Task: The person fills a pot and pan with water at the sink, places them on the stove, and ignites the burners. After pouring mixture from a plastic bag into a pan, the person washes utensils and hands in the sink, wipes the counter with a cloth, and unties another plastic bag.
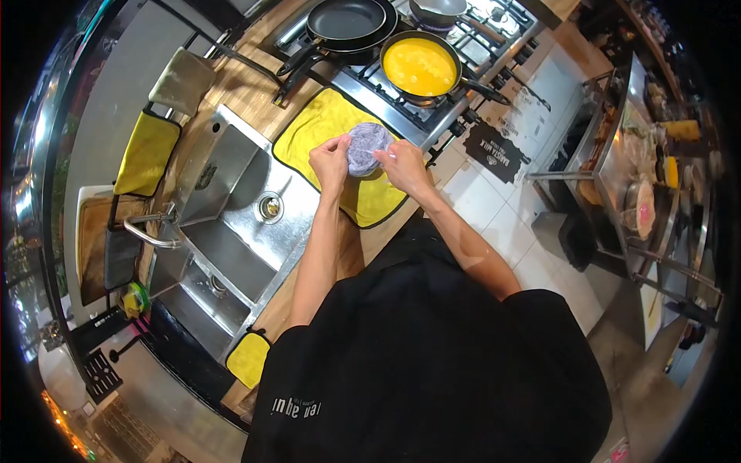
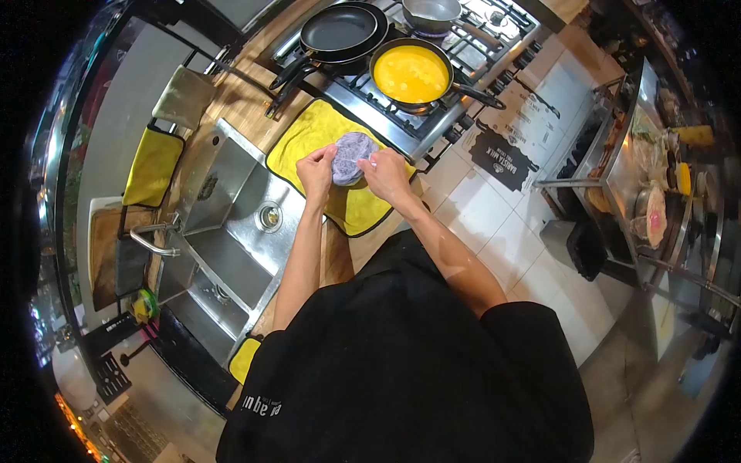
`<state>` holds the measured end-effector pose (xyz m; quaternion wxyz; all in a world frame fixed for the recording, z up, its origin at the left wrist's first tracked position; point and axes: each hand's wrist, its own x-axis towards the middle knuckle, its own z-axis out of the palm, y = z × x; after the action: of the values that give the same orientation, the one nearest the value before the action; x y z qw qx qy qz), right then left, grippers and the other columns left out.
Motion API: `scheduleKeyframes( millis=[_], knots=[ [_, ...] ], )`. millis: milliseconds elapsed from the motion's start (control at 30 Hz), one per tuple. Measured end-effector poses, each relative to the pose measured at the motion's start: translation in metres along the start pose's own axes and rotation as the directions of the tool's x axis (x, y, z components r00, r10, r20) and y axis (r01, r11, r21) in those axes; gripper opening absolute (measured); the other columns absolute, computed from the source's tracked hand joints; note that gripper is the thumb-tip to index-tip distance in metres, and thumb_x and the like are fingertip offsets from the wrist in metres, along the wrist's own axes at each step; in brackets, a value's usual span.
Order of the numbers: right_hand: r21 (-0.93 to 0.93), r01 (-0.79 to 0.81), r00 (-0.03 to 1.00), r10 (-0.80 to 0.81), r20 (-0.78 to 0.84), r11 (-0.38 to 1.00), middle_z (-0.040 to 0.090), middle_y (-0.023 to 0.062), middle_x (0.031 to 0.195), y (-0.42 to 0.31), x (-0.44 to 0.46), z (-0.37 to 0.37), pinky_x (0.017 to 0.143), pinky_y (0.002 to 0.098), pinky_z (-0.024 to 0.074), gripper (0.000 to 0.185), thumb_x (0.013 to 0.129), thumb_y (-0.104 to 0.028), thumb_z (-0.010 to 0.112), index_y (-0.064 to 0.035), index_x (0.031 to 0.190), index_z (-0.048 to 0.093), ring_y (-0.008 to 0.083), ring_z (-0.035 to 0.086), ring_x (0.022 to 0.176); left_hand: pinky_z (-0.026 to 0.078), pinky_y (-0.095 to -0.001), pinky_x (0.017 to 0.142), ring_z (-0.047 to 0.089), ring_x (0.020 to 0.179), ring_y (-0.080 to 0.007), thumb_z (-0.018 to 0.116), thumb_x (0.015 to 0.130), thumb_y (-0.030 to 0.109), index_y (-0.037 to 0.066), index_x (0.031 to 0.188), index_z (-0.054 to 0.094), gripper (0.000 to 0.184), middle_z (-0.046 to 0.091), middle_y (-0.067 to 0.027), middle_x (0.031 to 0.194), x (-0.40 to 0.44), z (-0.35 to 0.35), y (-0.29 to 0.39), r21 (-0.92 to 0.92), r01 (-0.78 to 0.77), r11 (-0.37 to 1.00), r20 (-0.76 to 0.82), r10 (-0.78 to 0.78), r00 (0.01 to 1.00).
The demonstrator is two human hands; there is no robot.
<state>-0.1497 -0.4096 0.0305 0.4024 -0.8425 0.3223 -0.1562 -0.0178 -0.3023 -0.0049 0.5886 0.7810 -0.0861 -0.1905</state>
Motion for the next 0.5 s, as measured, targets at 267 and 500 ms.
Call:
scheduleKeyframes(
  millis=[267,500],
  knots=[
    [0.347,-0.151,0.988,0.147,0.036,0.926,0.062,0.0174,0.062,0.014,0.008,-0.008,0.058,0.0394,0.0481,0.035,0.084,-0.029,0.062,0.0032,0.071,0.061,0.0309,0.064,0.061,0.049,-0.0340,0.067,0.064,0.068,-0.0219,0.062,0.088,0.019,-0.003,0.084,0.066,0.023,0.068,-0.0152,0.076,-0.010,-0.003,-0.003,0.303,-0.189,0.934,-0.096,0.227,0.969],
    [0.429,-0.313,0.948,0.254,0.189,0.848,0.064,0.0165,0.065,-0.037,0.011,-0.040,0.063,0.0410,0.0509,0.030,0.083,-0.025,0.064,0.0038,0.076,0.064,0.0316,0.066,0.066,0.046,-0.0393,0.072,0.060,0.077,-0.0311,0.052,0.092,0.015,-0.003,0.090,0.058,0.018,0.062,-0.0196,0.083,-0.011,-0.015,-0.001,0.440,-0.240,0.866,-0.075,0.301,0.951]
  ],
)
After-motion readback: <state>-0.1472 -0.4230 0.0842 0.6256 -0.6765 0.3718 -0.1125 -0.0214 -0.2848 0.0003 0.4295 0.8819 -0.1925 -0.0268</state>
